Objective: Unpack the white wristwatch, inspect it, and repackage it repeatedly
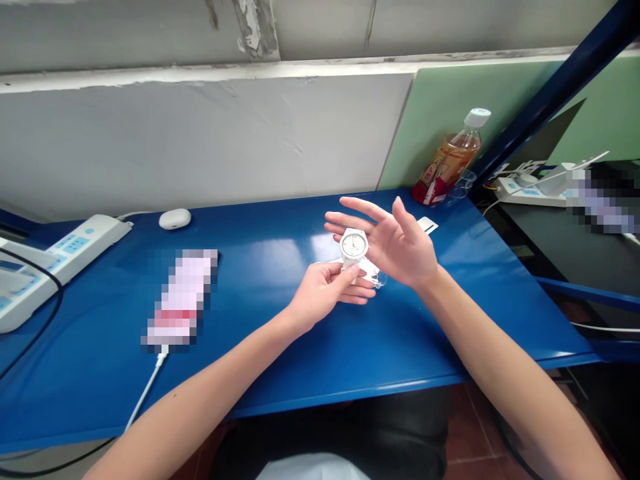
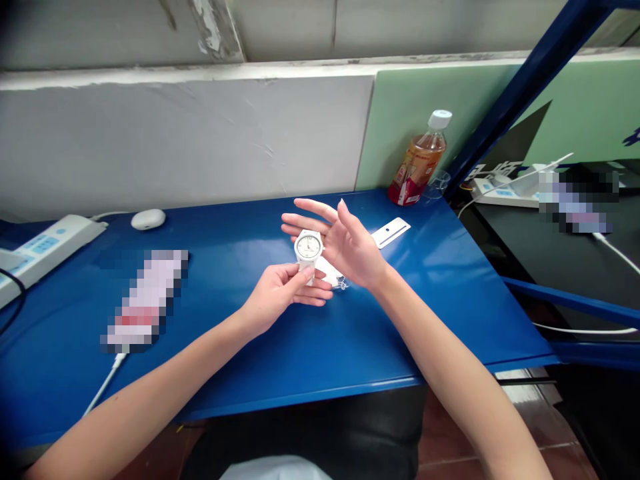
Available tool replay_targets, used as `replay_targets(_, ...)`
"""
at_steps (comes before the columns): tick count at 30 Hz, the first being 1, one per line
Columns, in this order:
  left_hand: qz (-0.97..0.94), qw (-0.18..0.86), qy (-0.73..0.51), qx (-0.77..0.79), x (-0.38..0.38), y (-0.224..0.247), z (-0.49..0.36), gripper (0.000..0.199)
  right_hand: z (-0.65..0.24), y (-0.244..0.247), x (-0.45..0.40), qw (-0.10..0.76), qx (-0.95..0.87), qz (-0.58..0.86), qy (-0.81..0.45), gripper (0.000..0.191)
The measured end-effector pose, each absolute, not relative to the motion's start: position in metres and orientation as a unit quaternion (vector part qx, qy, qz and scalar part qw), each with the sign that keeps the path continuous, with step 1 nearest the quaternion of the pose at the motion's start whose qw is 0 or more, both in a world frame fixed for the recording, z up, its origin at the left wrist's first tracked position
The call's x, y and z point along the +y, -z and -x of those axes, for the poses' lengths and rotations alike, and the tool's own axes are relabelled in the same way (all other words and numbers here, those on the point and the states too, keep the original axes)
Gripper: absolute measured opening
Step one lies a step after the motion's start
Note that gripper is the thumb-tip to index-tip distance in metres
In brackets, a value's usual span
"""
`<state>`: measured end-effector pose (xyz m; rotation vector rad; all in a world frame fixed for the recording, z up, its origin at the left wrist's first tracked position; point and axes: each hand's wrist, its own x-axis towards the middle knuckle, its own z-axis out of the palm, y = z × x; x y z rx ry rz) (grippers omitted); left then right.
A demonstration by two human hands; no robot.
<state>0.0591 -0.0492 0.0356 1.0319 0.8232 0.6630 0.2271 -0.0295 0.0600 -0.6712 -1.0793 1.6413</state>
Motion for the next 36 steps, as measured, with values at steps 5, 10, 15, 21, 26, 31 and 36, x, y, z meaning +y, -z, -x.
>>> replay_targets(5, -0.458, 0.749, -0.292, 0.380, -0.049, -0.035, -0.059, 0.042, -0.228, -0.065, -0.034, 0.505, -0.458, 0.280, -0.676, 0.065)
replay_targets(10, -0.452, 0.749, -0.295, 0.385, -0.048, -0.033, -0.059, 0.045, -0.228, -0.064, -0.031, 0.521, -0.440, 0.281, -0.675, 0.064)
replay_targets(15, -0.459, 0.752, -0.286, 0.376, -0.050, -0.033, -0.059, 0.048, -0.226, -0.058, -0.026, 0.515, -0.404, 0.288, -0.698, 0.066)
replay_targets(21, -0.449, 0.768, -0.265, 0.372, -0.053, -0.028, -0.061, 0.048, -0.226, -0.054, -0.024, 0.502, -0.395, 0.276, -0.718, 0.068)
replay_targets(26, -0.450, 0.771, -0.263, 0.366, -0.052, -0.028, -0.060, 0.049, -0.227, -0.057, -0.026, 0.493, -0.400, 0.281, -0.720, 0.071)
replay_targets(31, -0.482, 0.745, -0.295, 0.356, -0.051, -0.033, -0.060, 0.045, -0.230, -0.055, -0.024, 0.503, -0.413, 0.276, -0.707, 0.070)
replay_targets(36, -0.530, 0.646, -0.389, 0.389, -0.041, -0.031, -0.053, 0.033, -0.234, -0.047, -0.018, 0.565, -0.519, 0.390, -0.510, 0.046)
